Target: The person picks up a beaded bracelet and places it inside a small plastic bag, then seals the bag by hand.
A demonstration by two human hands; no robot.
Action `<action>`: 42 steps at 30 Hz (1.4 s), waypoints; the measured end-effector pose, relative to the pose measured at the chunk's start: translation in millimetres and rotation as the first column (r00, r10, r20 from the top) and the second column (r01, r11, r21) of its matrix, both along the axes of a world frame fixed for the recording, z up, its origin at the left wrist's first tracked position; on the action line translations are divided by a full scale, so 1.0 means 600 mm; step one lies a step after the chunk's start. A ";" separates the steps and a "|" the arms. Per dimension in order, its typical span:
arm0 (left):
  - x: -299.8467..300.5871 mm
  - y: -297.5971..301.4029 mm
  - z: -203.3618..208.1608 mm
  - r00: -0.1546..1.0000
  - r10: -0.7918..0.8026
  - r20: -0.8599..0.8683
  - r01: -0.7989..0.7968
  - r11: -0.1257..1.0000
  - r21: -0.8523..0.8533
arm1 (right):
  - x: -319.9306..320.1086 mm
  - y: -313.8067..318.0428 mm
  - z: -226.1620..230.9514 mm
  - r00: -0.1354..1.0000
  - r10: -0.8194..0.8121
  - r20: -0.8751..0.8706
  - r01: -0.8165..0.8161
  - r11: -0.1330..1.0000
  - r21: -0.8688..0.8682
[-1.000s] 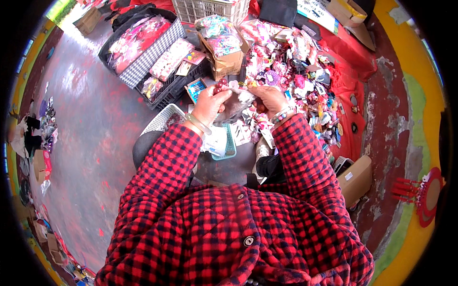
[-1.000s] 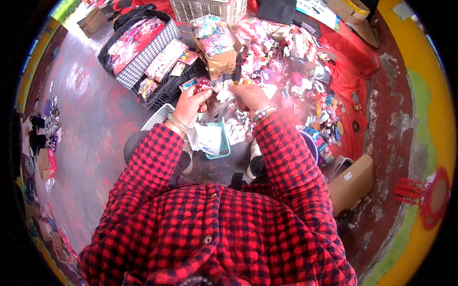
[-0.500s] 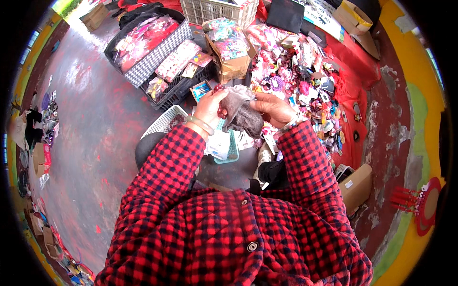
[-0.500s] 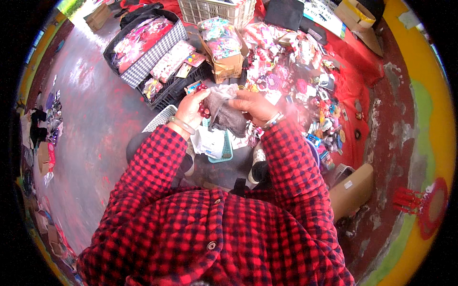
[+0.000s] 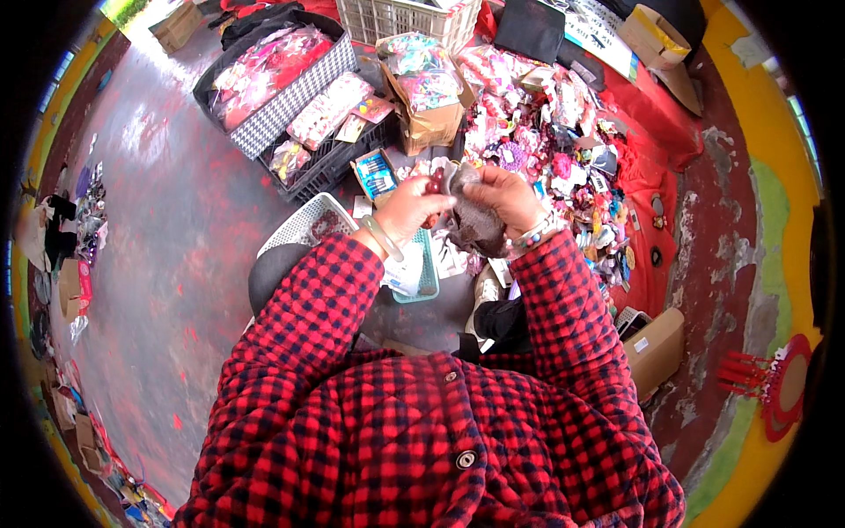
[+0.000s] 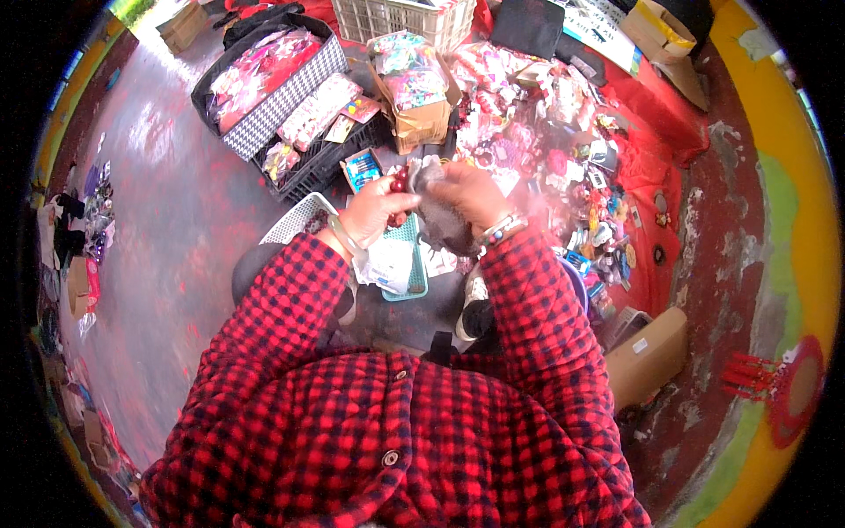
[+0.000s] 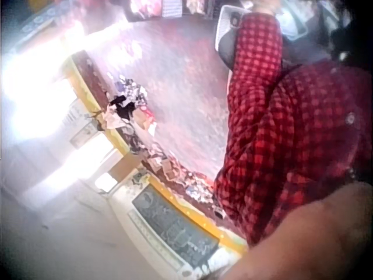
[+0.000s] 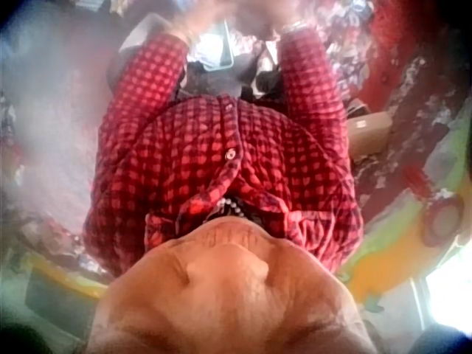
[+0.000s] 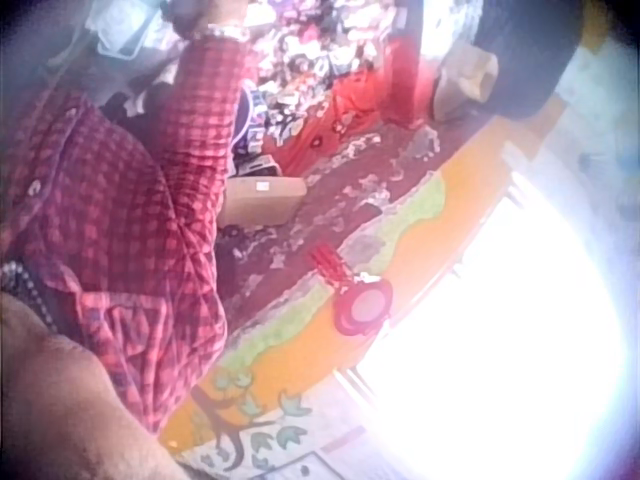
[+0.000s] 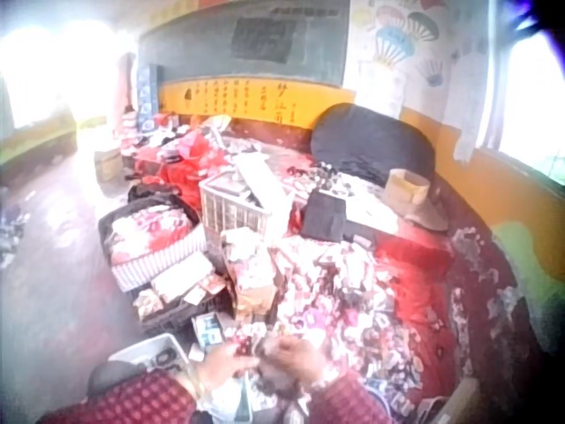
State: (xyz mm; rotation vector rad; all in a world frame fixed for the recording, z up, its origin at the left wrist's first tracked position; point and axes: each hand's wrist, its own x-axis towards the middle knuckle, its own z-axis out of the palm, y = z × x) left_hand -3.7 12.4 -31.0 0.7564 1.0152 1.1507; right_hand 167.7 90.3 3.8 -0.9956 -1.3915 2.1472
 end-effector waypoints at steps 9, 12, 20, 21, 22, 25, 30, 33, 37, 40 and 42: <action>-0.058 0.014 -0.009 0.872 0.300 0.387 -0.250 0.953 -0.174 | 0.028 0.019 0.022 0.995 0.014 -0.100 -0.001 0.991 0.132; -0.047 0.007 0.025 0.910 0.204 0.360 -0.170 0.977 -0.125 | 0.042 0.011 0.027 0.965 -0.066 -0.253 0.086 0.994 0.072; -0.041 -0.006 0.028 0.970 -0.021 0.241 0.012 0.999 0.038 | 0.051 -0.006 0.100 0.768 -0.068 -0.637 0.028 0.997 -0.073; -0.039 -0.007 0.035 0.970 -0.083 0.228 0.072 0.996 0.057 | 0.044 -0.016 0.102 0.899 -0.120 -0.422 0.159 0.986 0.058; -0.032 -0.005 0.044 0.964 -0.152 0.217 0.139 0.987 0.077 | 0.038 -0.026 0.102 0.958 -0.218 -0.184 0.255 0.943 0.216; -0.012 -0.010 0.075 0.915 -0.120 -0.384 0.333 0.762 0.555 | -0.005 -0.032 0.045 0.989 0.137 -0.049 -0.001 0.342 0.940; -0.009 -0.034 0.098 0.849 -0.453 0.272 0.425 0.891 0.156 | -0.026 -0.059 0.060 0.990 0.135 -0.039 -0.021 0.421 0.907; -0.014 -0.042 0.084 0.907 -0.378 0.186 0.375 0.926 0.051 | -0.036 -0.063 0.052 0.998 0.048 -0.050 0.024 0.445 0.895; -0.020 -0.033 0.098 0.919 -0.387 0.080 0.383 0.922 0.054 | -0.032 -0.057 0.040 0.997 -0.059 0.048 -0.006 0.569 0.822; -0.011 -0.029 0.084 0.956 -0.279 0.096 0.274 0.960 0.062 | -0.031 -0.056 0.044 0.969 -0.190 0.161 -0.045 0.501 0.864; 0.001 -0.026 0.079 0.988 -0.140 0.060 0.136 0.988 0.069 | -0.029 -0.058 0.048 0.933 -0.298 0.204 -0.043 0.469 0.882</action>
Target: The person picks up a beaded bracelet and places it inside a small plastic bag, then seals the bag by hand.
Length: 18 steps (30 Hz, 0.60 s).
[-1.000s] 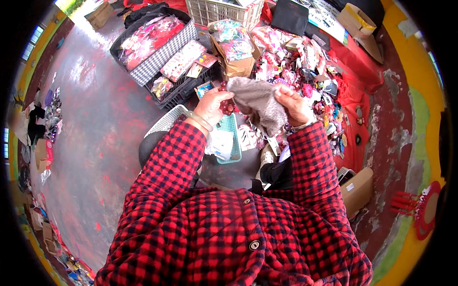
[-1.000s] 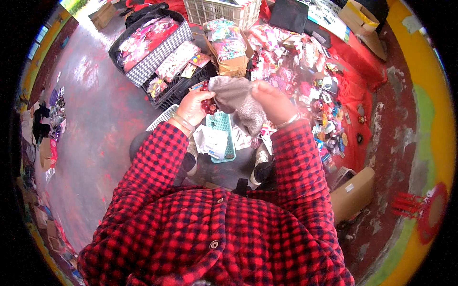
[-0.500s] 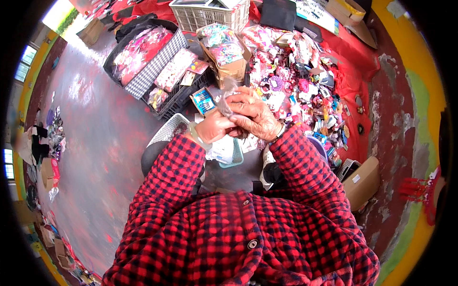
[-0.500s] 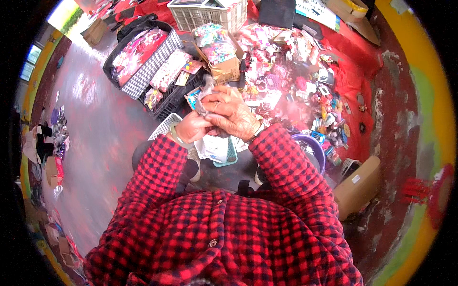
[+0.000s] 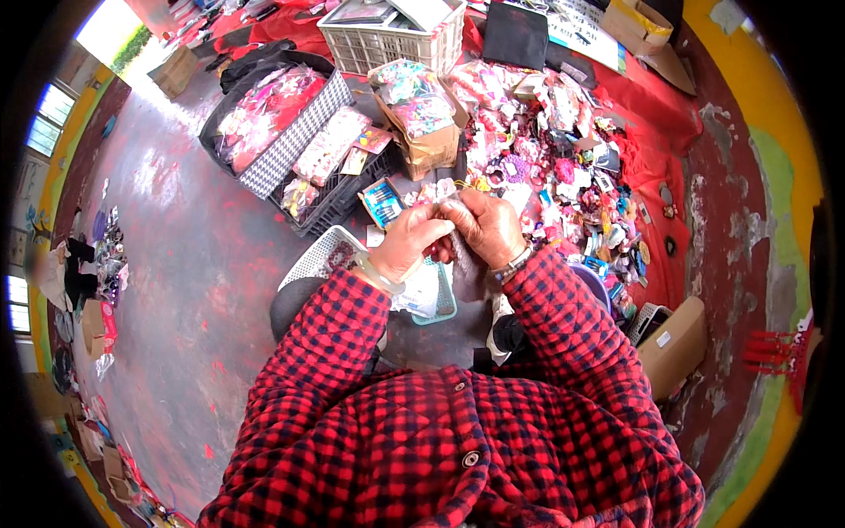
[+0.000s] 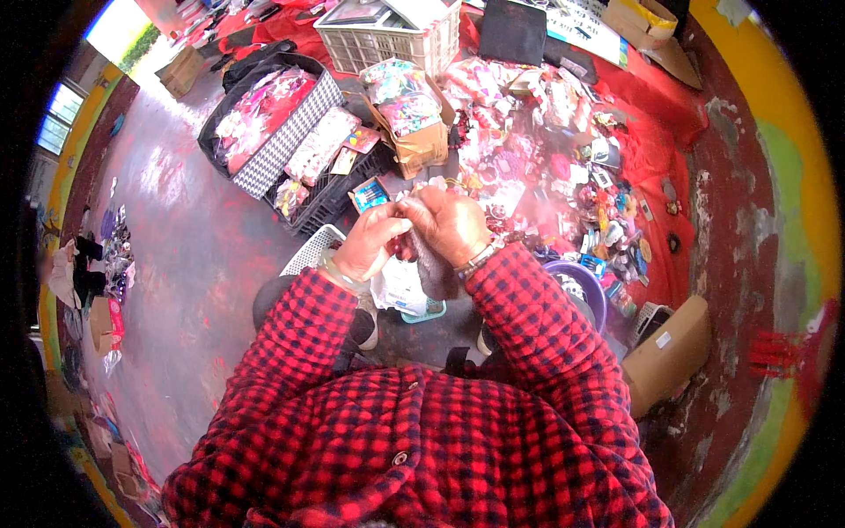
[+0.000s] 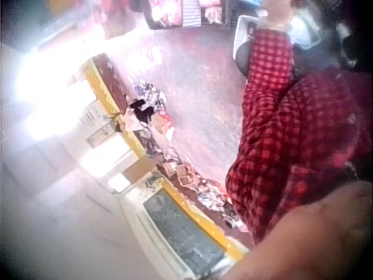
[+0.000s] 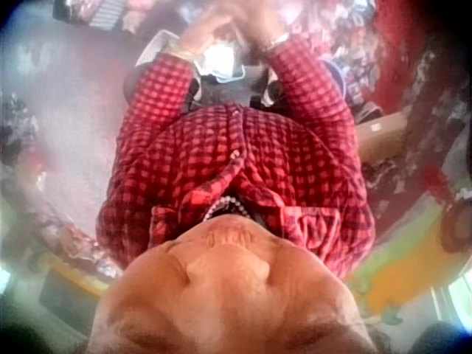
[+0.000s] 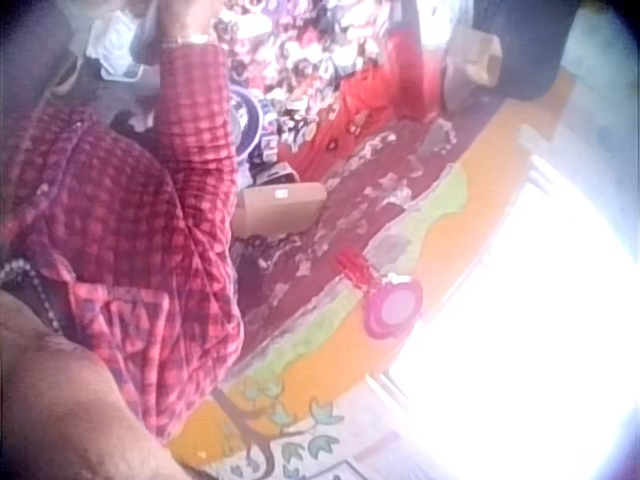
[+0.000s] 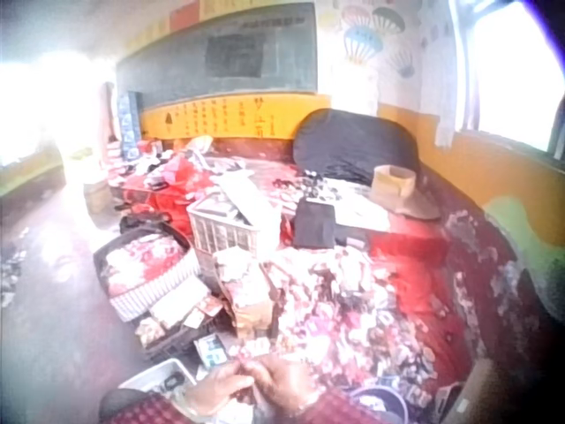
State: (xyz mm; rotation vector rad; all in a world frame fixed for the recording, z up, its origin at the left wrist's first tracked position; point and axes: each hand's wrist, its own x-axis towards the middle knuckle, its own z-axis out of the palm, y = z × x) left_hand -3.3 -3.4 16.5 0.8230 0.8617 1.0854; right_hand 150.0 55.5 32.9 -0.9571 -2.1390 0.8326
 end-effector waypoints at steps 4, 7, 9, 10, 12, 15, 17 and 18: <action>0.000 0.000 -0.010 0.992 0.001 0.126 -0.006 0.999 0.038 | -0.003 0.000 0.002 0.991 -0.132 -0.018 0.129 0.987 -0.093; 0.014 0.000 -0.013 0.986 0.093 0.141 -0.096 0.995 0.011 | -0.006 0.020 -0.044 0.944 -0.113 -0.309 -0.050 0.880 -0.473; 0.012 0.001 0.003 0.962 0.207 0.177 -0.195 0.977 -0.086 | -0.006 0.030 -0.059 0.862 -0.106 -0.495 -0.312 0.659 -0.685; 0.002 0.005 -0.006 0.940 0.247 0.236 -0.231 0.968 -0.095 | -0.007 0.027 -0.051 0.764 -0.003 -0.645 -0.534 0.559 -0.634; -0.004 0.010 -0.009 0.884 0.309 0.352 -0.308 0.949 -0.059 | -0.009 0.006 -0.009 0.726 -0.062 -0.684 -0.569 0.503 -0.650; -0.001 0.007 -0.003 0.882 0.279 0.380 -0.252 0.960 -0.120 | -0.006 0.010 -0.015 0.740 -0.018 -0.673 -0.561 0.535 -0.632; 0.002 0.007 -0.005 0.908 0.228 0.351 -0.191 0.972 -0.136 | -0.002 0.015 -0.017 0.774 -0.052 -0.631 -0.500 0.561 -0.660; 0.006 0.005 -0.003 0.921 0.210 0.329 -0.171 0.975 -0.142 | -0.001 0.019 -0.019 0.790 -0.070 -0.609 -0.469 0.572 -0.673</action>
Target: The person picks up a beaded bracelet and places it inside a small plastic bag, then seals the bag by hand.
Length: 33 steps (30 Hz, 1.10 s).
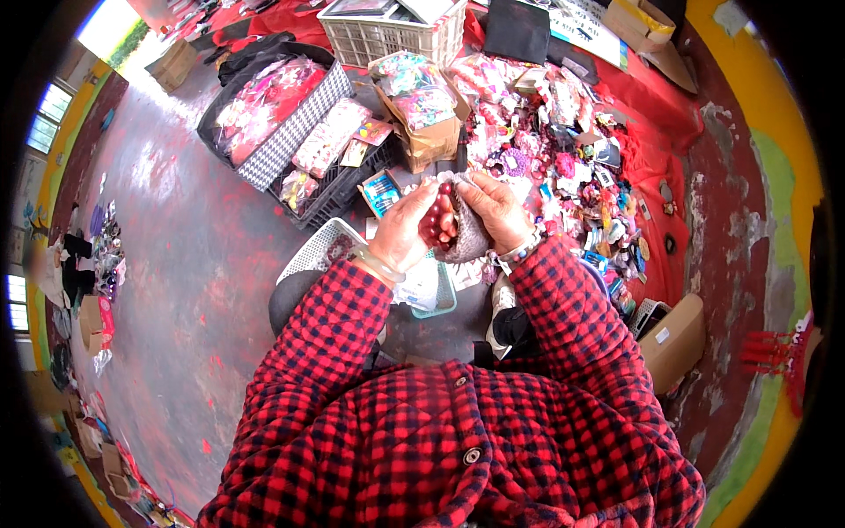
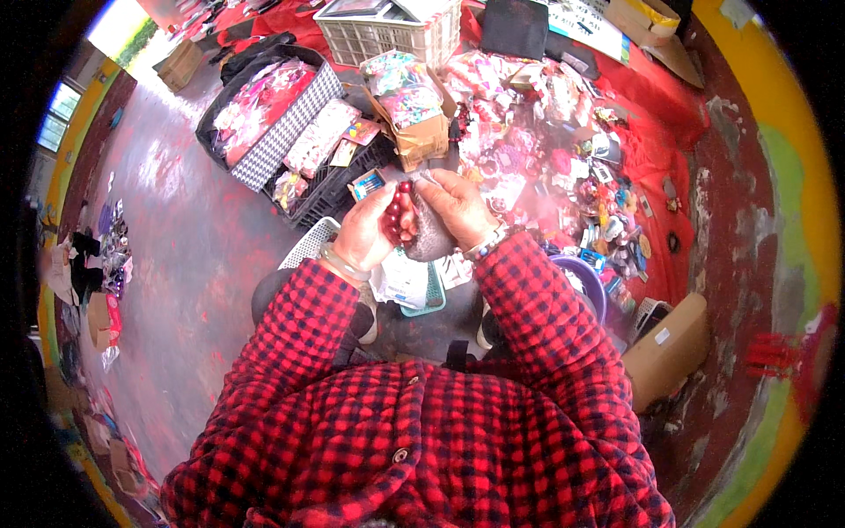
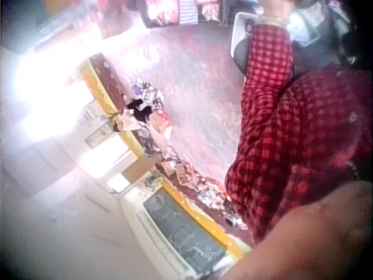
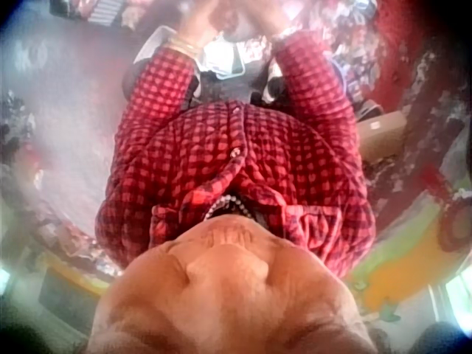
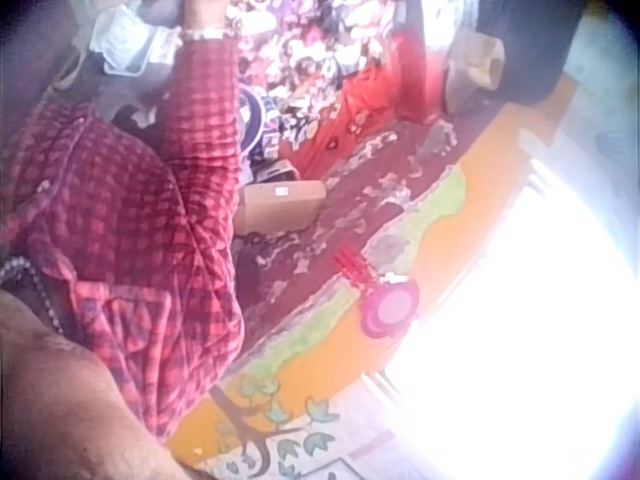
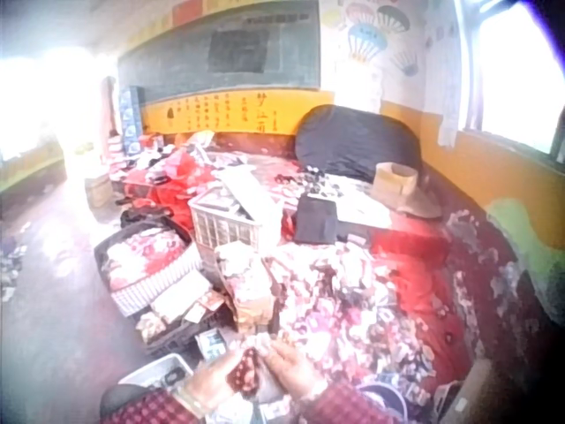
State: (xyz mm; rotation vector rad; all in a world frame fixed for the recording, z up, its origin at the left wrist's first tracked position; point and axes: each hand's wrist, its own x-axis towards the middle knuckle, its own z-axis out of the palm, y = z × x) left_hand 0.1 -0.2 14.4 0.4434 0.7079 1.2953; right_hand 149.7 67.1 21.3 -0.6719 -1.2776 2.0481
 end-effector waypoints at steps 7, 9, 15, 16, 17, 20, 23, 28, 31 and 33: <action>0.004 -0.002 -0.007 0.974 -0.178 -0.139 0.179 0.984 -0.006 | 0.000 0.014 -0.037 0.962 -0.199 0.189 0.170 0.972 0.159; 0.007 0.000 -0.008 0.991 -0.045 -0.126 0.044 0.999 -0.016 | 0.001 0.014 -0.031 0.991 -0.122 0.059 0.132 0.966 -0.221; -0.009 0.010 0.000 0.963 0.254 0.088 -0.254 0.967 -0.018 | 0.002 -0.002 0.011 0.994 0.000 -0.106 -0.035 0.944 -0.328; -0.008 0.008 -0.002 0.971 0.221 0.096 -0.224 0.974 0.019 | 0.002 -0.008 0.015 0.990 0.038 -0.132 -0.066 0.974 -0.215; -0.007 0.005 -0.004 0.977 0.187 0.102 -0.194 0.979 0.056 | 0.002 -0.003 -0.012 0.990 0.104 -0.095 -0.112 0.990 -0.082; -0.007 0.002 -0.012 0.979 0.176 0.106 -0.184 0.980 0.075 | -0.004 -0.010 -0.004 0.996 0.074 -0.058 -0.074 0.997 0.012; -0.001 0.005 -0.003 0.981 0.189 0.046 -0.193 0.977 0.091 | -0.007 0.000 -0.039 0.991 -0.067 0.112 0.037 0.968 0.247; 0.003 0.005 -0.013 0.973 0.048 -0.225 -0.030 0.996 0.083 | -0.014 -0.001 -0.042 0.910 -0.338 0.241 0.157 0.819 0.553; 0.001 0.005 -0.015 0.938 -0.011 -0.346 0.028 0.999 0.046 | -0.011 -0.004 -0.030 0.856 -0.415 0.309 0.170 0.789 0.590; -0.002 0.005 -0.017 0.939 -0.064 -0.339 0.070 0.998 0.006 | -0.007 0.007 -0.036 0.843 -0.433 0.319 0.229 0.826 0.515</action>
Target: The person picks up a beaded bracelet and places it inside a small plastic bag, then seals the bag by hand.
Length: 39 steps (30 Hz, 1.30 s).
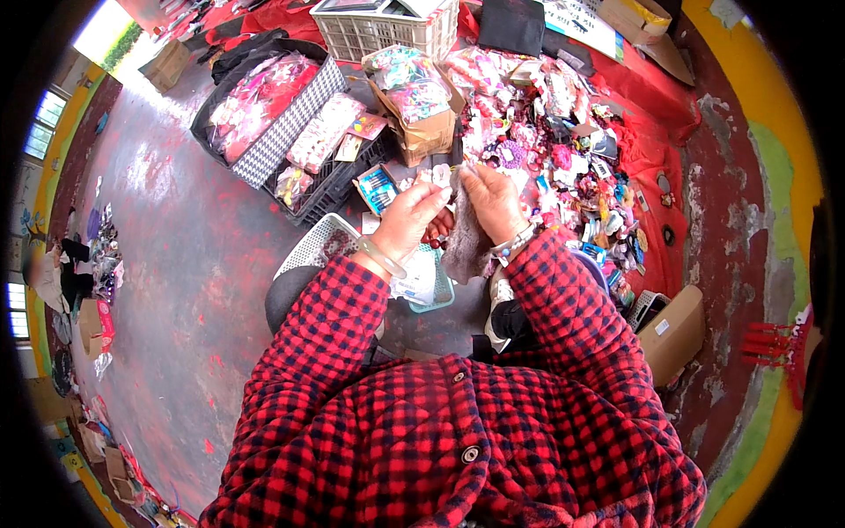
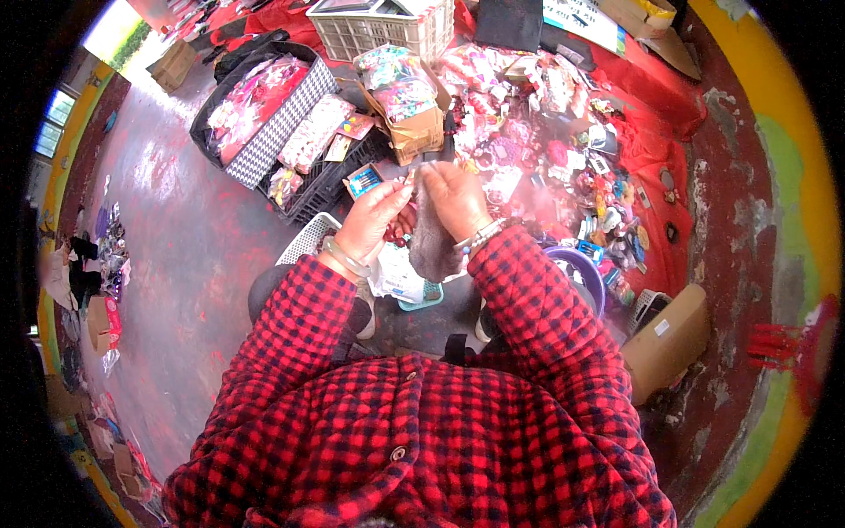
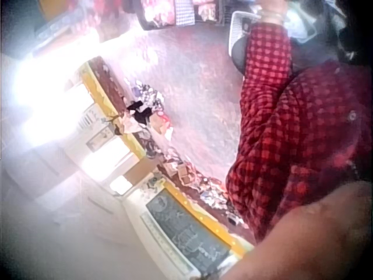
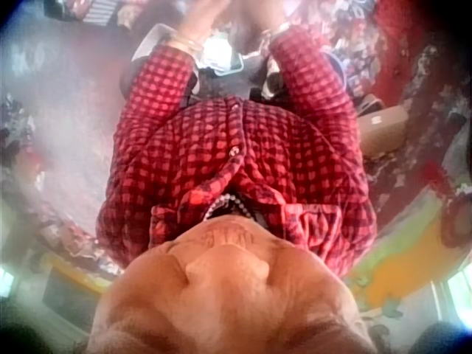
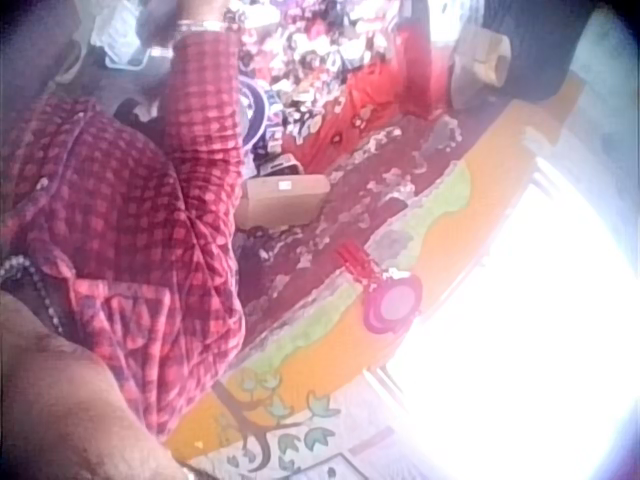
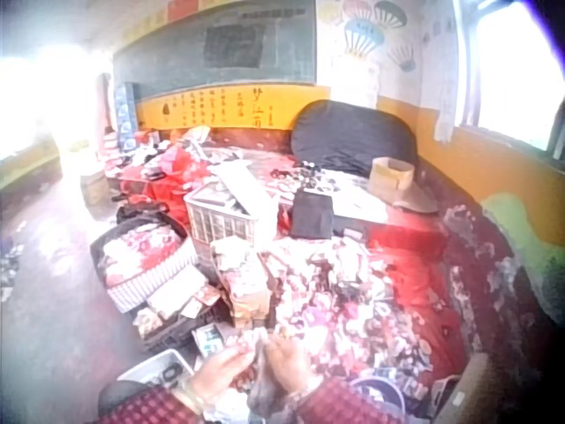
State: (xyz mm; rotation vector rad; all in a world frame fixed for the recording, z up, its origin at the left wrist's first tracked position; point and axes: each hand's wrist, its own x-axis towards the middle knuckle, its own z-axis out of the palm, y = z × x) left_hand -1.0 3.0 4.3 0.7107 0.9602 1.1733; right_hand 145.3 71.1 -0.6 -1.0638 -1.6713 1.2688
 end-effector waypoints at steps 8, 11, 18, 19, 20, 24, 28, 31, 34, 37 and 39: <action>-0.037 0.014 0.002 0.881 0.268 0.390 -0.276 0.960 -0.035 | 0.050 0.061 0.020 0.803 -0.110 -0.586 -0.281 0.797 -0.534; -0.039 0.015 0.011 0.865 0.308 0.396 -0.314 0.948 -0.051 | 0.052 0.043 0.066 0.672 -0.061 -0.738 -0.452 0.755 -0.474; 0.005 0.000 0.018 0.911 0.162 0.380 -0.173 0.985 -0.005 | 0.020 -0.004 0.035 0.843 0.474 -0.255 -0.525 0.828 -0.196; 0.011 -0.003 0.021 0.910 0.161 0.381 -0.159 0.987 -0.036 | 0.008 -0.002 0.015 0.868 0.464 -0.175 -0.466 0.884 0.033; 0.011 -0.002 0.014 0.922 0.102 0.373 -0.102 0.995 -0.021 | 0.007 -0.002 0.005 0.896 0.401 -0.189 -0.403 0.915 0.033; 0.008 -0.005 0.015 0.960 0.118 0.256 -0.111 0.993 -0.042 | 0.006 -0.001 0.013 0.944 0.206 0.256 -0.266 0.937 0.228; 0.002 -0.003 0.005 0.986 0.069 0.150 -0.065 0.997 -0.032 | 0.003 -0.014 0.042 0.816 -0.038 0.576 -0.245 0.880 0.406; -0.002 0.000 -0.003 0.994 -0.003 0.106 0.004 1.000 -0.008 | 0.003 -0.010 0.038 0.865 0.042 0.501 -0.250 0.900 0.357; -0.001 0.000 0.007 0.981 -0.054 0.188 0.069 0.995 -0.075 | 0.008 -0.001 0.014 0.945 0.079 0.317 -0.184 0.930 0.318; -0.006 -0.004 0.020 0.983 -0.079 0.167 0.100 0.987 -0.124 | 0.017 0.046 -0.029 0.972 -0.020 0.233 0.010 0.999 0.046; -0.014 0.002 0.011 0.963 -0.005 0.269 0.020 0.998 -0.052 | 0.035 0.084 -0.062 0.989 -0.148 -0.028 0.134 0.949 -0.286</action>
